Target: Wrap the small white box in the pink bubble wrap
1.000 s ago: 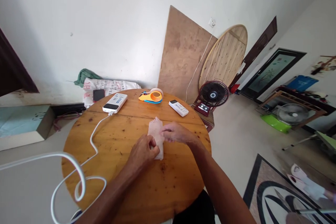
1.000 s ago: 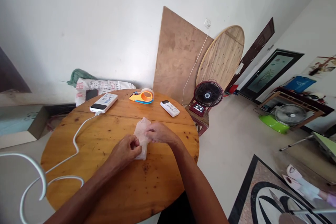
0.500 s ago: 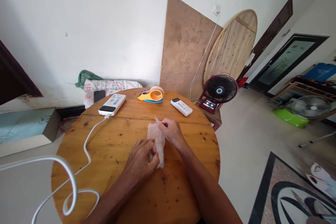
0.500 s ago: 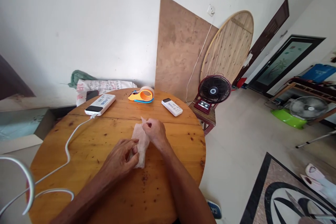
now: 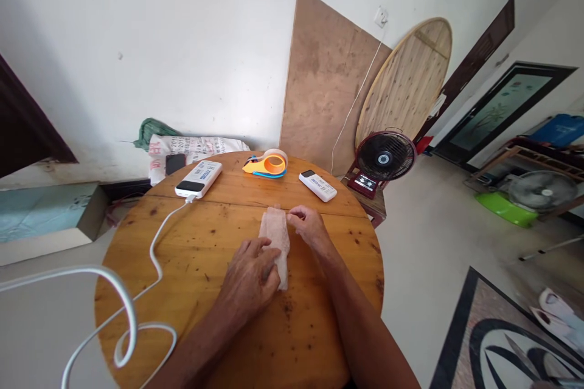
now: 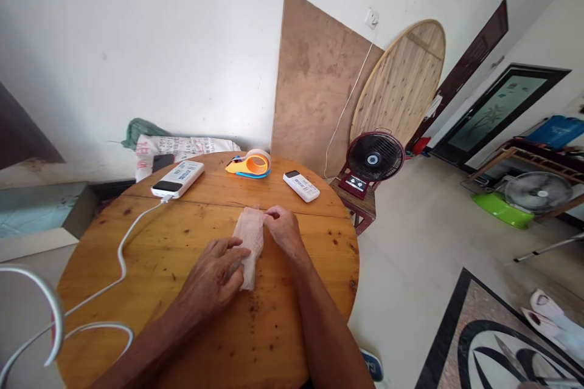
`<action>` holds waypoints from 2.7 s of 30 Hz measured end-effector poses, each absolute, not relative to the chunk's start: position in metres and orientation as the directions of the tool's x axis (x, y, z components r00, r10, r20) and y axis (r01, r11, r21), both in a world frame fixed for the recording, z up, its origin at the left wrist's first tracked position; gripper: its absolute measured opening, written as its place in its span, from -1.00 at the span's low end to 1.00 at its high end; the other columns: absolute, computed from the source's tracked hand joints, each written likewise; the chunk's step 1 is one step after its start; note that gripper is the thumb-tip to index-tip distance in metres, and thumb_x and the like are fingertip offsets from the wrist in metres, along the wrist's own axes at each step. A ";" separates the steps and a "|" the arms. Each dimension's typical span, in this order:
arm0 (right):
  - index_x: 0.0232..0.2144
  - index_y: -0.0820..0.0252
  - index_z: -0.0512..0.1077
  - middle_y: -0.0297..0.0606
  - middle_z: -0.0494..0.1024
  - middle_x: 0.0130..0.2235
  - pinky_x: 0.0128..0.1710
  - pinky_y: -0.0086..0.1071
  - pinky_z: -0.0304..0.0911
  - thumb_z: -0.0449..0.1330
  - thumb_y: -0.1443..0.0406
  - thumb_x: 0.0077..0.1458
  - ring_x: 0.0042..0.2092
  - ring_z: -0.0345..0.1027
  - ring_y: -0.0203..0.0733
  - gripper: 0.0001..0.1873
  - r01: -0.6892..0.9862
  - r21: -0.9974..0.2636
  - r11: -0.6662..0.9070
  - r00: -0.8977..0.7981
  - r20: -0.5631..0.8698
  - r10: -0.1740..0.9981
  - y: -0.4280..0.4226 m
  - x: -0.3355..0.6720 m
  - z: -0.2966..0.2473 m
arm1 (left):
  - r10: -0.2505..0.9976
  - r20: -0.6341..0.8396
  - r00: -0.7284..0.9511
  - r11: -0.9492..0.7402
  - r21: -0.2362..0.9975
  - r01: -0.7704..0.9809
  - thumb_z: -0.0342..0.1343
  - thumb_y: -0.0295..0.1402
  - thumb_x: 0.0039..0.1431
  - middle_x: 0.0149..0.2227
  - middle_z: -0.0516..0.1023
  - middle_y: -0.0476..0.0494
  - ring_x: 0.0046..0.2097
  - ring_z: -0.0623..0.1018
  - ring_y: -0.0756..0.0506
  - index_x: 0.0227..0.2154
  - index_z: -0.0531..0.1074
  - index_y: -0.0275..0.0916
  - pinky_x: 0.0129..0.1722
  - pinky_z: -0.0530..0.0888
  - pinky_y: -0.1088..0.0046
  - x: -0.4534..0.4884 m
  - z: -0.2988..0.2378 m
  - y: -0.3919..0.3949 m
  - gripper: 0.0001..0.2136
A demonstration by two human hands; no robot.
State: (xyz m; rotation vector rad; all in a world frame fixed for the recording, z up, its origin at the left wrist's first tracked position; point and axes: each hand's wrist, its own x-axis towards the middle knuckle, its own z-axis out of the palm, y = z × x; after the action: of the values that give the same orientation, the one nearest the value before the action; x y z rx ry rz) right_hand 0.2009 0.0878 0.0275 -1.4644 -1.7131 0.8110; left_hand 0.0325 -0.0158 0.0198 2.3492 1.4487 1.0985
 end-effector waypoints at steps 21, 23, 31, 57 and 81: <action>-0.58 0.21 0.36 -0.51 0.26 -0.62 -0.57 -0.53 -0.07 0.19 0.17 -0.15 -0.54 0.06 -0.41 -0.79 0.598 -0.796 0.098 -0.056 0.080 0.995 0.110 0.182 0.009 | 0.852 0.452 0.266 -0.443 0.351 0.825 0.02 -0.52 0.00 0.05 0.42 -0.19 -0.05 0.35 -0.28 -0.25 0.50 -0.17 -0.13 0.39 0.11 0.036 0.034 -0.024 -0.74; -0.58 0.20 0.38 -0.50 0.28 -0.61 -0.55 -0.52 -0.07 0.18 0.18 -0.14 -0.53 0.07 -0.39 -0.81 0.657 -0.748 0.096 -0.034 0.098 0.995 0.108 0.181 0.010 | 0.855 0.433 0.286 -0.440 0.315 0.841 0.02 -0.51 0.01 0.09 0.41 -0.15 -0.05 0.35 -0.29 -0.25 0.50 -0.16 -0.15 0.38 0.11 0.037 0.037 -0.026 -0.74; -0.57 0.19 0.40 -0.48 0.28 -0.59 -0.51 -0.50 -0.05 0.18 0.17 -0.14 -0.50 0.09 -0.37 -0.81 0.656 -0.749 0.089 -0.022 0.099 0.995 0.104 0.179 0.010 | 0.890 0.363 0.276 -0.416 0.403 0.815 -0.05 -0.48 0.11 -0.08 0.54 -0.14 -0.17 0.41 -0.19 -0.18 0.45 -0.22 -0.13 0.39 0.21 0.038 0.035 -0.028 -0.75; -0.53 0.17 0.20 -0.48 0.29 -0.54 -0.51 -0.51 0.09 0.23 0.11 -0.14 -0.50 0.14 -0.39 -0.67 0.201 -0.973 0.111 -0.264 0.055 0.963 0.050 0.180 0.074 | 0.910 0.366 0.194 -0.357 0.454 0.817 -0.02 -0.44 0.11 -0.15 0.42 -0.19 -0.19 0.46 -0.11 -0.22 0.49 -0.17 -0.16 0.40 0.34 0.035 0.028 -0.024 -0.76; -0.29 0.17 0.40 -0.28 0.50 -0.15 -0.09 -0.41 0.20 0.10 0.29 0.10 -0.12 0.35 -0.23 -0.87 0.364 -0.818 0.445 -0.351 0.322 0.880 -0.036 0.181 0.054 | 0.918 0.393 0.056 -0.378 0.822 0.426 0.05 -0.28 0.02 -0.20 0.41 -0.14 -0.06 0.43 -0.13 -0.36 0.36 -0.23 -0.06 0.40 0.32 0.028 0.013 -0.021 -0.84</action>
State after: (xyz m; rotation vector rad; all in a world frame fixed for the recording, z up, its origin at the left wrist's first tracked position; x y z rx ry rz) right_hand 0.1809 -0.0364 0.0544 -1.0474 -1.9126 0.8318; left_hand 0.0283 -0.0210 0.0125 1.8420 1.3409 1.2941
